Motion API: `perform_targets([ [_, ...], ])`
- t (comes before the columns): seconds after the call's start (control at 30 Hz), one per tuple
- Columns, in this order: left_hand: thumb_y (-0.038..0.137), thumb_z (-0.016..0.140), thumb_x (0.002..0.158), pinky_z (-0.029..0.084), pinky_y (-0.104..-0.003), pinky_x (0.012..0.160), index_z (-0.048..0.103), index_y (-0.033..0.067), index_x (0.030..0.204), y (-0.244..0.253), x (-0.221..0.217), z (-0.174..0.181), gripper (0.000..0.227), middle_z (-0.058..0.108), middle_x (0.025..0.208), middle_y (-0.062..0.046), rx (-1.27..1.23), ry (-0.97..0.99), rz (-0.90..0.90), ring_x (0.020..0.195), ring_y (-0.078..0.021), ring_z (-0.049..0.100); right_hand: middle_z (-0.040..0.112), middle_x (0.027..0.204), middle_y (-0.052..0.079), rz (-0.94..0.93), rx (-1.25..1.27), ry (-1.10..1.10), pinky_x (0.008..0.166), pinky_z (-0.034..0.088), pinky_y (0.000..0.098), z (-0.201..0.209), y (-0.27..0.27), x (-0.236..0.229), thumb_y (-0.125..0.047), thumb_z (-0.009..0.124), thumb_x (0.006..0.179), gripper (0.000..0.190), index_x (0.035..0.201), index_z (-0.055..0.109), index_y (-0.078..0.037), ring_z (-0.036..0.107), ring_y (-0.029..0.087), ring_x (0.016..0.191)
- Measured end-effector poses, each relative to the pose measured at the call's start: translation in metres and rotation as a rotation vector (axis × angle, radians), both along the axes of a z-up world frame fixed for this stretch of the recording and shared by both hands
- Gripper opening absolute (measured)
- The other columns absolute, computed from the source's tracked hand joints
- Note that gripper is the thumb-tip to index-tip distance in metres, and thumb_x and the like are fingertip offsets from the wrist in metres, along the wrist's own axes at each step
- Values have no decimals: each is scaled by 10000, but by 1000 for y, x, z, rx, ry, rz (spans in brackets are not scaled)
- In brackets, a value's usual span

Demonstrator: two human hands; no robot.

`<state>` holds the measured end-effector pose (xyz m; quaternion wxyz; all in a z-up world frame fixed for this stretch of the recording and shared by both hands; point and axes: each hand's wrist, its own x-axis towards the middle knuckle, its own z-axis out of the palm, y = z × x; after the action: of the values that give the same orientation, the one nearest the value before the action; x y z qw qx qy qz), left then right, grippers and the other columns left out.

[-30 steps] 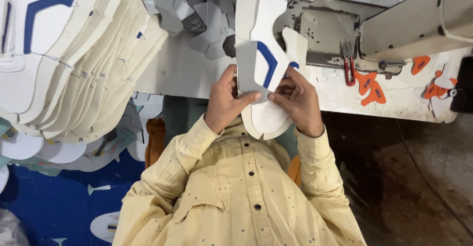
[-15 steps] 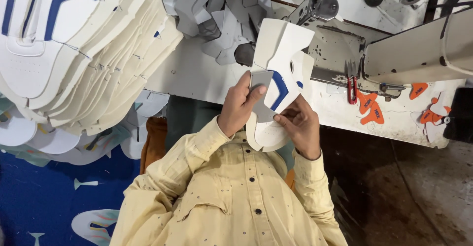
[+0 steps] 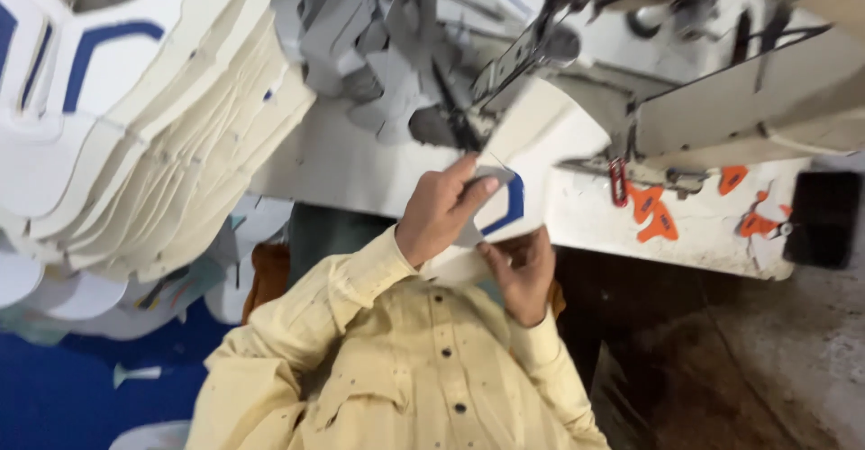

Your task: The person sits at a sewing machine and repeatedly sews gray fabric strips onto white shoe parts with blue markings. They pick up a shoe part, align the strip, feed it through the machine, and then place the finished part aside.

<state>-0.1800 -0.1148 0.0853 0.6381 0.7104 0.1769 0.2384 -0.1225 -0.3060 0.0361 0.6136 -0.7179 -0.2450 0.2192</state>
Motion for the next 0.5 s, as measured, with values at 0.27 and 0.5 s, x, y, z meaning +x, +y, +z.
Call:
perform_targets([
  [0.27, 266, 675, 1061, 383, -393, 555, 635, -25, 983, 66, 71, 12, 304, 525, 672, -144, 245, 110, -304, 602, -177, 459, 682, 1098, 76, -67, 275, 127, 791, 570, 291, 31, 58, 12, 66, 747, 925, 579, 1420, 453, 7, 676, 137, 922],
  [0.5, 198, 641, 1002, 523, -268, 753, 712, -17, 1093, 104, 96, 18, 244, 736, 952, -4, -455, 177, -499, 844, -72, 633, 686, 1120, 86, -13, 321, 264, 810, 570, 299, 57, 91, 22, 54, 734, 921, 584, 1422, 437, 12, 681, 150, 951],
])
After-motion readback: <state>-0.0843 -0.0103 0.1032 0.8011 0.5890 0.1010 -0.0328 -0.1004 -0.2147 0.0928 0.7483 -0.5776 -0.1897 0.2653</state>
